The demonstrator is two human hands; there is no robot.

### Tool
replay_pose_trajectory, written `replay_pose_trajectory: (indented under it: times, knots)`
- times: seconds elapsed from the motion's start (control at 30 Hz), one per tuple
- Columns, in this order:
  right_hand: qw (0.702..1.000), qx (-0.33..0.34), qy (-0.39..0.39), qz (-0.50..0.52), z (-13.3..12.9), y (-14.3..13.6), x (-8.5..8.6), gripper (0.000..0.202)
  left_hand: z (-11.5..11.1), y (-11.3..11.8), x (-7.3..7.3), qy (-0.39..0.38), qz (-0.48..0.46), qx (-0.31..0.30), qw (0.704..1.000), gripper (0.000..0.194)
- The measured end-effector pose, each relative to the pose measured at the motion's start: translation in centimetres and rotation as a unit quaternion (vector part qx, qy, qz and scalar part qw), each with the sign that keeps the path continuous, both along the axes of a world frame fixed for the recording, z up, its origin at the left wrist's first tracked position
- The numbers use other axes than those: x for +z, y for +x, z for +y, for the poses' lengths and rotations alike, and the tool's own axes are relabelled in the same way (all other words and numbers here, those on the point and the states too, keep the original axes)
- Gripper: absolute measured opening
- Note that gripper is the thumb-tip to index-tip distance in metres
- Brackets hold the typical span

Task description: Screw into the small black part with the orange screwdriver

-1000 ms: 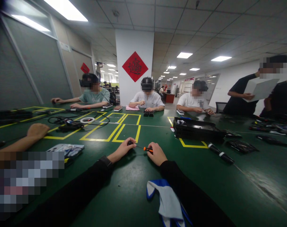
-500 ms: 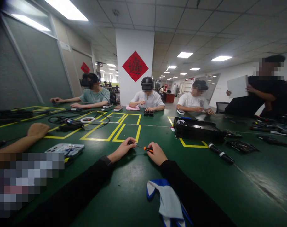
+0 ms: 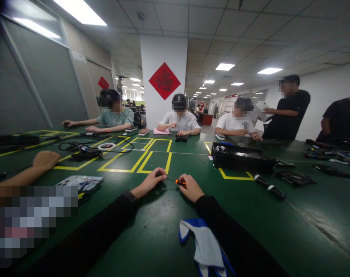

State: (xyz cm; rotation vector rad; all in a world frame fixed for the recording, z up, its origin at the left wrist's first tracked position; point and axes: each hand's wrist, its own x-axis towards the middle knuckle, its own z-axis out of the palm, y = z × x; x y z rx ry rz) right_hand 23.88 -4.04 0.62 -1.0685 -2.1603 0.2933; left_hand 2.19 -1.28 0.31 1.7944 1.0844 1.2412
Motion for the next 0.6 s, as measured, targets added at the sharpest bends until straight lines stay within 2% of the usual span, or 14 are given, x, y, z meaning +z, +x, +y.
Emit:
replay_pose_trajectory:
  times: [0.17,0.33,0.47,0.6]
  knots:
    - [1.0,-0.025,-0.008,-0.01,0.33,0.0,-0.07,0.015,0.0,-0.05,-0.08,-0.003,0.004,0.008,1.0,0.025]
    - [1.0,-0.011,0.003,-0.021,0.25,0.09,0.05,0.011,-0.19,0.01,0.07,-0.006,0.0,0.011,1.0,0.025]
    - [1.0,-0.004,0.007,-0.02,-0.11,0.03,0.21,0.018,-0.15,0.09,0.13,-0.006,-0.003,0.018,1.0,0.025]
    - [0.998,-0.046,0.013,-0.035,0.19,0.05,0.06,0.014,0.08,0.02,-0.05,0.003,-0.007,0.006,1.0,0.025]
